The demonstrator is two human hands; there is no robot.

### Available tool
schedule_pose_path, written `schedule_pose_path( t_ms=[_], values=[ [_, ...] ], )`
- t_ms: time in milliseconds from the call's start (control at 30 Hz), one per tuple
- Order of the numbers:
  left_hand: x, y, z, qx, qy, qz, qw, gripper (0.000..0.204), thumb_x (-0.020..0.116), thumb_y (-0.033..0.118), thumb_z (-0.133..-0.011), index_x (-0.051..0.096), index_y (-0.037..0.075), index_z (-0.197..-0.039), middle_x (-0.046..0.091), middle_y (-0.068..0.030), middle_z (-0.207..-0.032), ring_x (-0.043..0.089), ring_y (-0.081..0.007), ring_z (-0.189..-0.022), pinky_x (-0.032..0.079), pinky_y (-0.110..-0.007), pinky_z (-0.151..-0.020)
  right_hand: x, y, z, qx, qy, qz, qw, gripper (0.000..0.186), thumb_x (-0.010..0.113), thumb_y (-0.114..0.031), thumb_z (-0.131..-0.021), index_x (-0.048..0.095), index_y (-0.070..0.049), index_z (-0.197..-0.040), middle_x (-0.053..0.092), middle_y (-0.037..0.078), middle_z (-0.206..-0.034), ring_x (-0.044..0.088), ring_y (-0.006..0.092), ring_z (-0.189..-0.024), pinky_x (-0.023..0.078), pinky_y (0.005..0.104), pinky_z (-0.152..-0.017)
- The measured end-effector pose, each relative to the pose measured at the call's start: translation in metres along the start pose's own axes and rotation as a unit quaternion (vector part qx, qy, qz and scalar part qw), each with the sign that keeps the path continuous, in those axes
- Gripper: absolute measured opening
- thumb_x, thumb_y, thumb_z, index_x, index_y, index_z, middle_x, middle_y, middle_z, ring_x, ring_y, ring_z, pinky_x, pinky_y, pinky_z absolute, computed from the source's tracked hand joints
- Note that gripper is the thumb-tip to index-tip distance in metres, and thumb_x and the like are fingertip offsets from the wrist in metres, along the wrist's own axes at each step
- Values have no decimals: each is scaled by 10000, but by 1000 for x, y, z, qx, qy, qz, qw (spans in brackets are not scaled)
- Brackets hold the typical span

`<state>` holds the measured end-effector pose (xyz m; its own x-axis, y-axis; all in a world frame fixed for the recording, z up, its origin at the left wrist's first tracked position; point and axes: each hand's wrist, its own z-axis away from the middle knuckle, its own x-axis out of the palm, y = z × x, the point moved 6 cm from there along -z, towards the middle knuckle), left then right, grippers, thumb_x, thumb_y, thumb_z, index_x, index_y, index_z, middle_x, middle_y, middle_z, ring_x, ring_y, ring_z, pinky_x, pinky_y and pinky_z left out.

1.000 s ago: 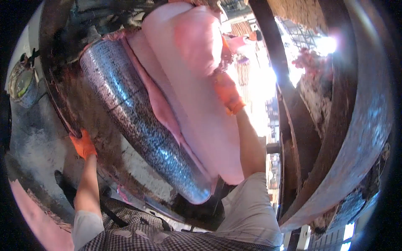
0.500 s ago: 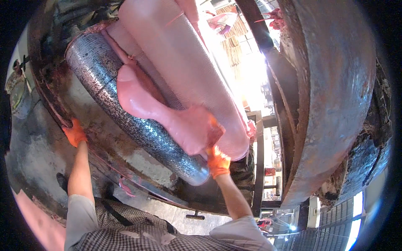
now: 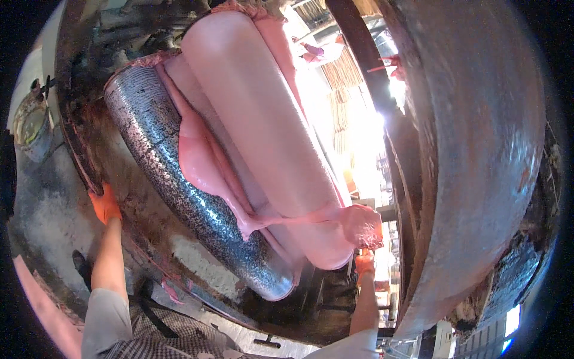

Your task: Feeding wood veneer into a glue-spreading machine and using a manual spreader to apply glue to sheets.

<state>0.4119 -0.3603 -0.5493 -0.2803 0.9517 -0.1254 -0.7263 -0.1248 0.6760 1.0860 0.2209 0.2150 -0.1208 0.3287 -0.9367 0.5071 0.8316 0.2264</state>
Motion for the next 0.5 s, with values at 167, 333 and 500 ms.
schedule_pose_path(
  t_ms=[167, 333, 500],
  values=[
    [-122, 60, -30, 118, 145, -72, 980, 696, 629, 436, -858, 440, 56, -1409, 523, -178, -1401, 513, -352, -1269, 402, -402, -1032, 271, -158, -138, 455, -108, -355, 810, 106, 526, -234, -907, 580, -145, -887, 534, -5, -636, 540, 157, -543, 373, 331, -422],
    [-51, 43, -26, 80, 57, -5, 995, 690, 607, 414, -874, 418, 51, -1430, 495, -176, -1430, 497, -348, -1289, 386, -398, -1054, 184, -132, -294, 125, -166, -240, 948, 244, 578, -334, -910, 570, -161, -1081, 588, -7, -792, 537, 119, -605, 424, 298, -474],
    [-110, 45, -39, 93, 120, -46, 987, 741, 605, 417, -867, 379, 30, -1457, 486, -188, -1434, 490, -353, -1293, 383, -403, -1062, 247, -399, -407, 261, -283, -155, 910, 171, 680, -223, -811, 589, -159, -942, 568, -21, -734, 534, 114, -584, 421, 270, -467]
  ],
)
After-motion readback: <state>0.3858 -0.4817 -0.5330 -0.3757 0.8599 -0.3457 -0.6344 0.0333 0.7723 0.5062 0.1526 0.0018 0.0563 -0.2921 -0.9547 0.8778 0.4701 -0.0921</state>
